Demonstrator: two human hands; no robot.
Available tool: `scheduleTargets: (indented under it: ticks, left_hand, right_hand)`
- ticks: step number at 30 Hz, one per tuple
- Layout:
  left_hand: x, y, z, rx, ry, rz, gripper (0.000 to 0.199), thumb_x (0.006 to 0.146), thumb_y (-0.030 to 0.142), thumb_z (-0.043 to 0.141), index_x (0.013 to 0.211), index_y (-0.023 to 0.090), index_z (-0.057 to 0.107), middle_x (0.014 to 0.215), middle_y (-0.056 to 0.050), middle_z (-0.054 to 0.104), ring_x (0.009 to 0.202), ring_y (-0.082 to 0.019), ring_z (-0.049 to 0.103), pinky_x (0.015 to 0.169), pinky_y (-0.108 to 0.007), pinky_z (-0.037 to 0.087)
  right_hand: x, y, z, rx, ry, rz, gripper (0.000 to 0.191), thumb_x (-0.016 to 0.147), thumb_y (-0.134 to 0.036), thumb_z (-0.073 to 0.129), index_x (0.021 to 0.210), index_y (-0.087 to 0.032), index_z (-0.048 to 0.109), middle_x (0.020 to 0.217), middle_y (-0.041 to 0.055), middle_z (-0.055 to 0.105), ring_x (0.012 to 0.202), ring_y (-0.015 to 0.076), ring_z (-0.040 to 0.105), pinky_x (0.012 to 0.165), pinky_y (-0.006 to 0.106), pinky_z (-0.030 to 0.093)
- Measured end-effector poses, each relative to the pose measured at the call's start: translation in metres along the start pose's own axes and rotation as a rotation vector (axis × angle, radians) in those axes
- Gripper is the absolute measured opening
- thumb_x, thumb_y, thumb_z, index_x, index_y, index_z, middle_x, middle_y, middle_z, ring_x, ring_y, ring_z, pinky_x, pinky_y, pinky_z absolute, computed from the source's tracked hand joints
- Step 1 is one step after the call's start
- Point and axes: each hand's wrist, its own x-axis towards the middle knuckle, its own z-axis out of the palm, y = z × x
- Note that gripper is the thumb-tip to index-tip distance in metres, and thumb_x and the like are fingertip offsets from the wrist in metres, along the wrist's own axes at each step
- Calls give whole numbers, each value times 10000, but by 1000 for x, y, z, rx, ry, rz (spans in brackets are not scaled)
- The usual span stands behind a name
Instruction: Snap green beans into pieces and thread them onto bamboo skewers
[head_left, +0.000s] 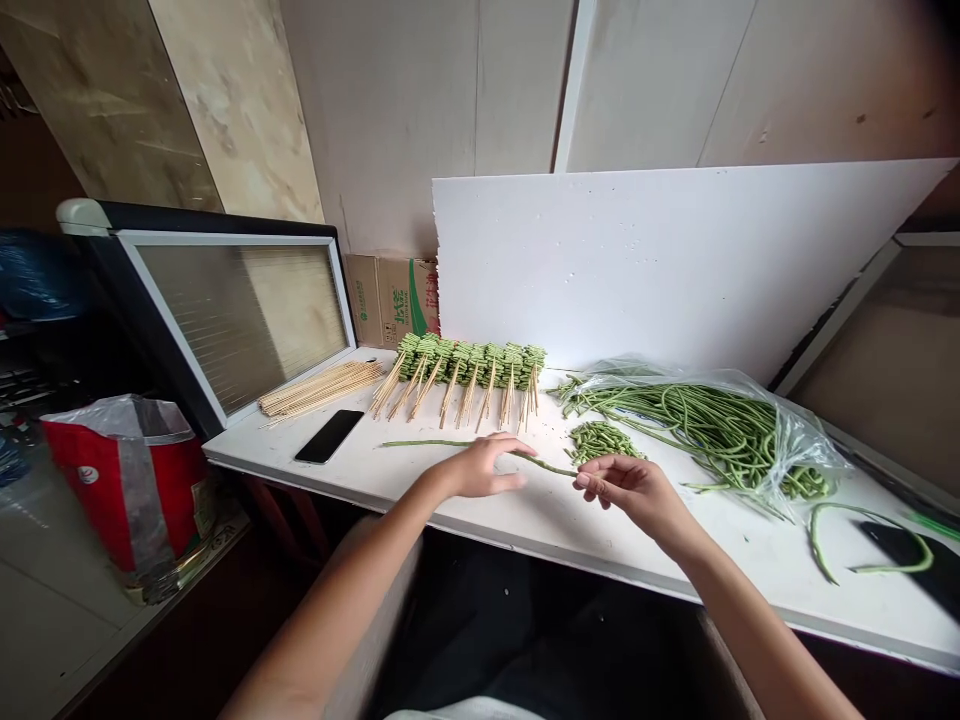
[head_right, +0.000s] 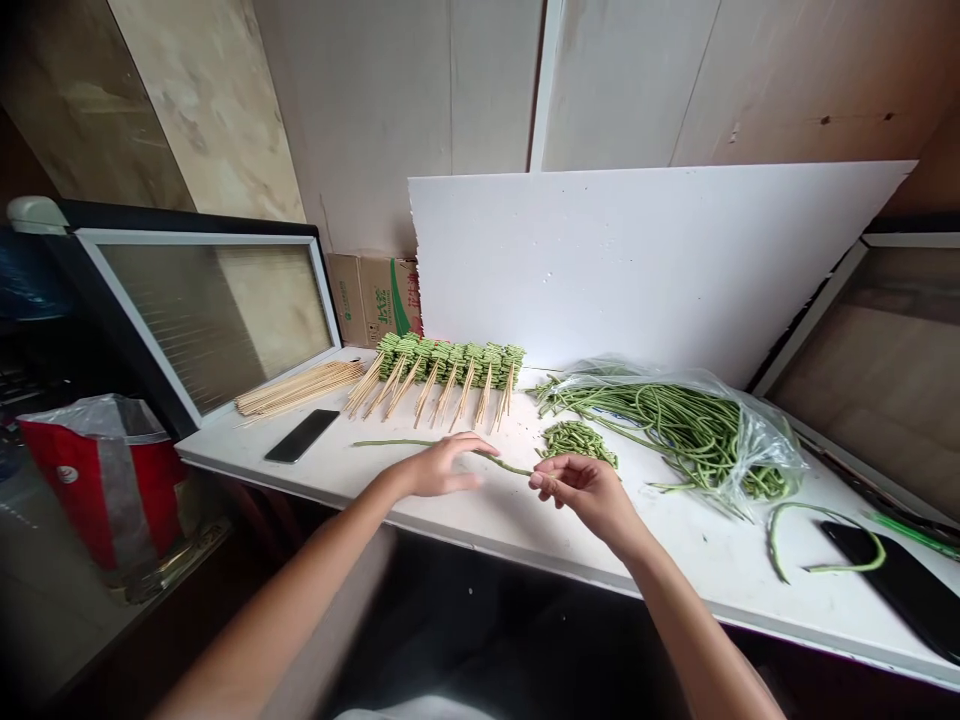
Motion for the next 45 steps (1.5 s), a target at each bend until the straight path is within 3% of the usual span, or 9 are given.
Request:
scheduleTargets:
  ticks: [3,6,10,15,22,29,35,40,45]
  left_hand:
    - [4,37,18,-92,102,138,407,941,485,789,1266,243,747,1294,-84,757,1248,-258,677,1090,-352,487]
    - [5,53,32,-127,171,131,276,976,420,771,1162,216,767,1108,-64,806,1081,-220,727,970,-311,521]
    - [5,49,32,-245,217,72,149,1019,315,710,1063,196,786,998,-51,818,933,-184,747,848,-269,537]
    - [5,41,25,-278,267,34,200,1009,363,716,1035,175,778,964,-69,801,890,-187,730,812,-276,542]
    - [4,41,26,-309,257,32,268,1011,430,707,1011,169,768,922,-63,772,833,-171,689,801,-284,532]
    - [4,41,26,-360,229,17,315,1025,460,677,1012,156,756,821,-42,707,761,-158,646,757,-285,530]
    - [4,46,30,-330,253,69,236,996,384,730,1093,176,783,1051,-82,792,987,-202,724,884,-288,556]
    - [4,48,31,-300,259,100,218,1015,354,704,1026,157,795,941,-72,786,859,-174,710,793,-271,550]
    - [5,46,31,-287,280,114,215,1017,343,699,985,158,803,904,-72,778,818,-168,695,775,-275,534]
  right_hand:
    - [-2,4,14,60,3,-33,425,730,-552,954,899,-185,820,774,101,785,664,200,700,568,287,540]
    - [-5,7,23,114,6,-69,393,751,-520,952,902,-191,800,758,89,784,653,201,712,560,287,553]
    - [-9,8,31,151,41,-122,380,774,-491,947,946,-198,777,780,89,791,721,222,750,586,296,592]
    - [-10,2,35,215,78,-122,484,718,-516,976,1007,-200,751,850,109,824,747,238,768,627,337,634]
    - [-13,-3,33,177,105,-147,426,762,-542,938,945,-199,765,851,118,830,770,259,788,651,366,654]
    - [-16,0,35,7,217,-274,352,849,-566,855,880,-223,785,869,87,800,694,228,737,603,379,657]
    - [-21,-2,36,-304,255,-451,198,961,-453,762,924,-260,788,898,74,794,754,226,718,671,381,624]
    - [-24,-8,40,-331,243,-502,204,979,-456,730,901,-274,776,870,80,779,798,245,704,677,388,591]
    - [-24,-5,45,-308,284,-462,245,961,-502,741,867,-278,769,860,95,766,819,267,684,644,393,567]
